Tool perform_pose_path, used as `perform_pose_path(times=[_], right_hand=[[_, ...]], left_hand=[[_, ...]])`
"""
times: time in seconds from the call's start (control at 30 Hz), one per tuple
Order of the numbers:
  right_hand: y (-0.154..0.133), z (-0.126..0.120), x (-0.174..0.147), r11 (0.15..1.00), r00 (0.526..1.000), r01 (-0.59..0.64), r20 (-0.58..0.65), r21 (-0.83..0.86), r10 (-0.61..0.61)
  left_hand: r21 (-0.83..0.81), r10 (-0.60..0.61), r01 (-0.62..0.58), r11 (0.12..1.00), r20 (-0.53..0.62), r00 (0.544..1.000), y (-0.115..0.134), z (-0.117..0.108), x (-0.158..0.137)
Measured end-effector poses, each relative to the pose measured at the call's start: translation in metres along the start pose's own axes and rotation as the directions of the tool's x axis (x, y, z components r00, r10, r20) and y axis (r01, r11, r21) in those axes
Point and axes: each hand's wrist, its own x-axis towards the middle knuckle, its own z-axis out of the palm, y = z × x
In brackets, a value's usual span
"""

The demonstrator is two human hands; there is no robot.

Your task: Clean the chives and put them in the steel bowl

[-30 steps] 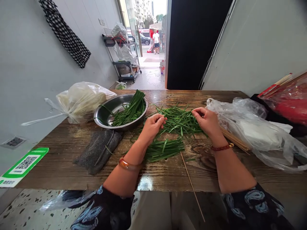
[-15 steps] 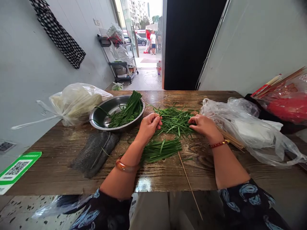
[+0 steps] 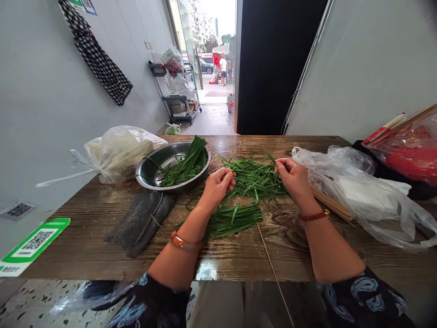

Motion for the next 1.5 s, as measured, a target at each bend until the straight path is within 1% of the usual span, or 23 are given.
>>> perform_pose_path(times=[0.1, 0.17, 0.23, 0.33, 0.4, 0.47, 0.5, 0.53, 0.6, 0.63, 0.7, 0.73, 0.8, 0.87, 0.97, 1.1, 1.2, 1.33, 1.43, 1.5], right_hand=[[0.0, 0.004, -0.001, 0.997, 0.995, -0.031, 0.096, 0.068, 0.024], [-0.003, 0.007, -0.003, 0.997, 0.987, -0.013, 0.158, 0.07, 0.002], [-0.007, 0.01, -0.006, 0.999, 0.979, 0.05, 0.196, 0.017, -0.052], [-0.015, 0.018, -0.014, 0.971, 0.949, 0.215, 0.259, -0.105, -0.182], [-0.02, 0.025, -0.021, 0.935, 0.9, 0.331, 0.343, -0.13, -0.271], [-0.026, 0.031, -0.028, 0.909, 0.845, 0.406, 0.416, -0.093, -0.335], [-0.029, 0.034, -0.031, 0.905, 0.831, 0.42, 0.428, -0.063, -0.356], [-0.032, 0.037, -0.033, 0.908, 0.831, 0.417, 0.418, -0.03, -0.368], [-0.036, 0.04, -0.036, 0.933, 0.864, 0.359, 0.366, 0.035, -0.346], [-0.038, 0.041, -0.037, 0.951, 0.886, 0.301, 0.348, 0.074, -0.307], [-0.039, 0.04, -0.035, 0.976, 0.922, 0.127, 0.343, 0.179, -0.183], [-0.04, 0.038, -0.034, 0.97, 0.932, 0.028, 0.344, 0.242, -0.112], [-0.039, 0.034, -0.03, 0.92, 0.946, -0.137, 0.324, 0.367, 0.011], [-0.038, 0.03, -0.026, 0.865, 0.956, -0.209, 0.283, 0.457, 0.081], [-0.036, 0.027, -0.023, 0.841, 0.954, -0.237, 0.28, 0.486, 0.107], [-0.036, 0.032, -0.025, 0.866, 0.928, -0.251, 0.362, 0.432, 0.089], [-0.037, 0.037, -0.029, 0.887, 0.918, -0.235, 0.391, 0.398, 0.067], [-0.04, 0.041, -0.033, 0.874, 0.917, -0.24, 0.393, 0.423, 0.062], [-0.039, 0.044, -0.033, 0.857, 0.926, -0.25, 0.37, 0.45, 0.075], [-0.038, 0.044, -0.032, 0.867, 0.935, -0.229, 0.347, 0.442, 0.07]], left_hand=[[0.001, 0.002, -0.002, 1.0, -0.007, 1.0, 0.0, 0.0, -0.001], [-0.003, 0.006, -0.006, 1.0, -0.012, 1.0, 0.0, 0.001, -0.001], [-0.017, 0.011, -0.012, 1.0, -0.013, 1.0, 0.001, 0.002, -0.001], [-0.022, 0.056, -0.056, 0.998, 0.0, 0.998, 0.0, 0.004, -0.002], [0.041, 0.131, -0.132, 0.99, 0.027, 0.991, 0.0, 0.006, -0.003], [0.165, 0.208, -0.217, 0.962, 0.07, 0.976, 0.0, 0.008, -0.004], [0.234, 0.229, -0.244, 0.941, 0.09, 0.969, -0.001, 0.009, -0.005], [0.29, 0.231, -0.253, 0.923, 0.107, 0.967, -0.002, 0.01, -0.005], [0.349, 0.197, -0.232, 0.908, 0.134, 0.971, -0.003, 0.013, -0.006], [0.357, 0.175, -0.216, 0.909, 0.144, 0.974, -0.003, 0.014, -0.007], [0.35, 0.148, -0.193, 0.917, 0.151, 0.977, -0.004, 0.015, -0.007], [0.343, 0.145, -0.186, 0.921, 0.143, 0.979, -0.003, 0.015, -0.007], [0.331, 0.144, -0.173, 0.928, 0.11, 0.983, -0.002, 0.014, -0.006], [0.32, 0.141, -0.157, 0.934, 0.074, 0.987, -0.002, 0.012, -0.005], [0.321, 0.145, -0.15, 0.935, 0.039, 0.989, -0.002, 0.011, -0.004], [0.325, 0.167, -0.171, 0.93, 0.039, 0.985, -0.001, 0.011, -0.004], [0.333, 0.186, -0.191, 0.923, 0.048, 0.981, 0.001, 0.012, -0.006], [0.369, 0.203, -0.214, 0.904, 0.07, 0.977, 0.002, 0.013, -0.008], [0.384, 0.207, -0.223, 0.896, 0.082, 0.975, 0.0, 0.014, -0.008], [0.379, 0.208, -0.227, 0.897, 0.091, 0.974, -0.001, 0.015, -0.007]])
